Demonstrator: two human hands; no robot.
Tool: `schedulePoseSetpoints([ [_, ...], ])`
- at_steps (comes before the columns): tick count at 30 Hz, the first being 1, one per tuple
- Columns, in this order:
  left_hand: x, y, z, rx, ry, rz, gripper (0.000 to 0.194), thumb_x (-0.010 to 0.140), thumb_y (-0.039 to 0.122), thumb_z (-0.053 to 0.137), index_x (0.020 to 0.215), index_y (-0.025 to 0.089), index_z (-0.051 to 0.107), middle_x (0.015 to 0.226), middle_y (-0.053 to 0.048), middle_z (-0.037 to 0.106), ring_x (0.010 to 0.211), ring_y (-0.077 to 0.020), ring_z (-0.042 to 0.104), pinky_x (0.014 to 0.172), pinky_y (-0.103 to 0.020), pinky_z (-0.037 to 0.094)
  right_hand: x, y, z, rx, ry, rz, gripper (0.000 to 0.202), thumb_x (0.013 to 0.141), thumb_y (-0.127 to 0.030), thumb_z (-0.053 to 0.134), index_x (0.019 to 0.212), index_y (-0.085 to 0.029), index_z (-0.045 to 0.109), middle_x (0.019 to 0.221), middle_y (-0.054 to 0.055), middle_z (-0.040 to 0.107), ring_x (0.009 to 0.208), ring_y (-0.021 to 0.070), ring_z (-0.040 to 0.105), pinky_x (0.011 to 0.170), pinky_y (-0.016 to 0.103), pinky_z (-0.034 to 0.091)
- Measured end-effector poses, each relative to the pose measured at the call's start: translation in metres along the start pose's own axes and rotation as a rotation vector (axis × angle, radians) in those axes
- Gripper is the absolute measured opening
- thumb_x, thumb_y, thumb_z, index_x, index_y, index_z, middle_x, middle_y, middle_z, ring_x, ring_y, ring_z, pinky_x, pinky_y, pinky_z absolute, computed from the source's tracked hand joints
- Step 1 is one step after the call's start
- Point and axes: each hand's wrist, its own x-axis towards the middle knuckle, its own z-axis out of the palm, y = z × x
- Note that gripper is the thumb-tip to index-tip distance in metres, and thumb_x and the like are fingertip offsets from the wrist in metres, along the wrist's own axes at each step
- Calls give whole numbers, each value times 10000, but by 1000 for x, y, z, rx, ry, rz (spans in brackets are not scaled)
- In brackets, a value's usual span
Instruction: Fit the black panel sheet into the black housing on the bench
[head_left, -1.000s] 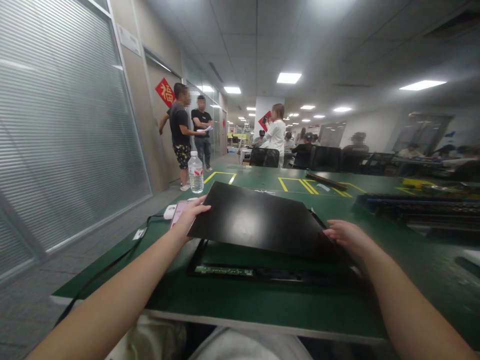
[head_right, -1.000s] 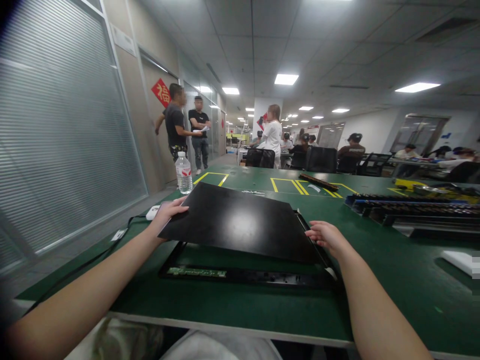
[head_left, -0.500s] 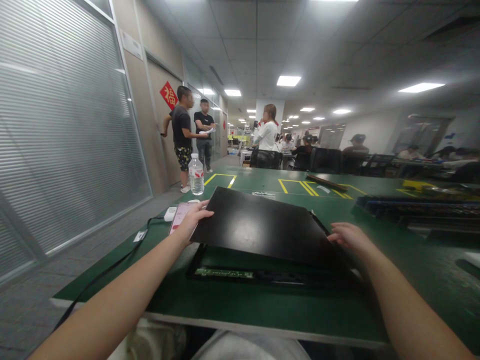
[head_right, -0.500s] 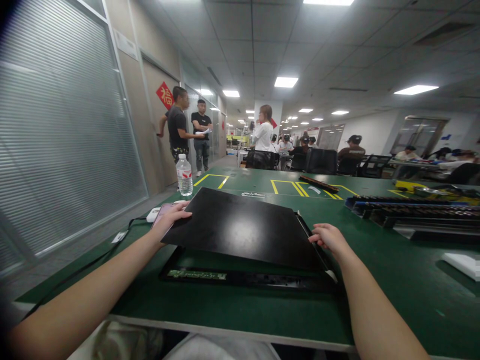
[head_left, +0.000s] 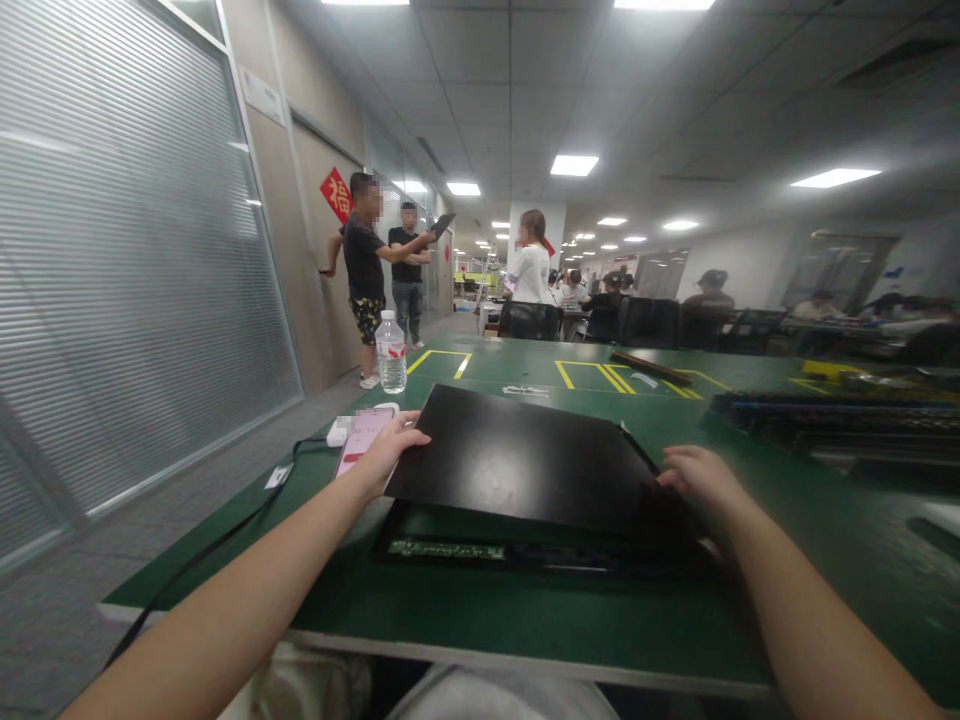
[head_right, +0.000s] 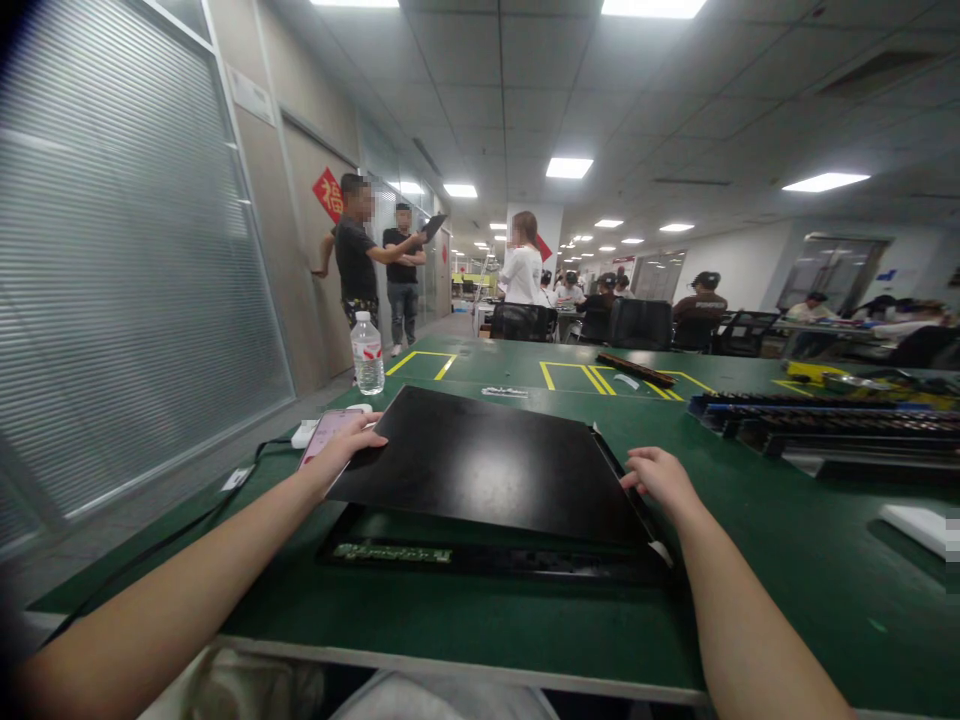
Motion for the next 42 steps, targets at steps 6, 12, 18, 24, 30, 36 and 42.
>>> schedulePoseSetpoints([
  [6,-1,-4,2,8,-39,7,583,497,200,748,1057,179,587,769,0,724,671,-222,696,644,-326,528,-3,-1,-2,-53,16,-24,401,788,-195,593,1171,-85,644,602,86,698,519,175,605,544,268,451],
  [12,-5,1,6,15,-27,-24,578,482,185,733,1040,190,579,748,14,718,605,-200,672,617,-321,526,-4,-4,-2,-82,16,0,389,797,-186,577,1168,-89,638,598,80,697,544,177,617,567,267,458],
  [18,-9,2,11,60,-9,-58,484,501,160,707,970,196,592,772,16,726,588,-176,660,591,-294,523,5,3,-5,-162,-2,-41,374,815,-203,543,1168,-109,625,624,69,709,599,178,643,583,259,454],
  [24,-11,1,14,102,11,-46,416,511,157,699,917,192,611,748,14,722,635,-183,668,638,-300,539,11,7,-7,-253,1,-58,417,792,-222,537,1191,-133,617,676,68,733,633,191,665,612,279,460],
  [30,-13,4,16,135,-1,-37,395,504,172,690,890,193,607,682,13,698,674,-218,690,669,-328,549,7,3,-7,-336,5,-75,442,763,-223,550,1190,-142,630,682,63,737,664,203,670,613,289,440],
  [36,-19,9,19,166,11,-107,437,497,210,705,918,199,590,658,8,694,674,-261,702,635,-361,552,8,5,-7,-382,37,-105,435,758,-222,548,1179,-174,647,732,59,746,844,231,691,665,294,438],
  [42,-24,13,22,156,11,-122,469,487,214,718,938,203,590,638,14,694,650,-258,699,627,-360,555,6,4,-7,-427,40,-131,428,757,-235,557,1170,-191,657,739,48,742,818,223,686,659,292,431],
])
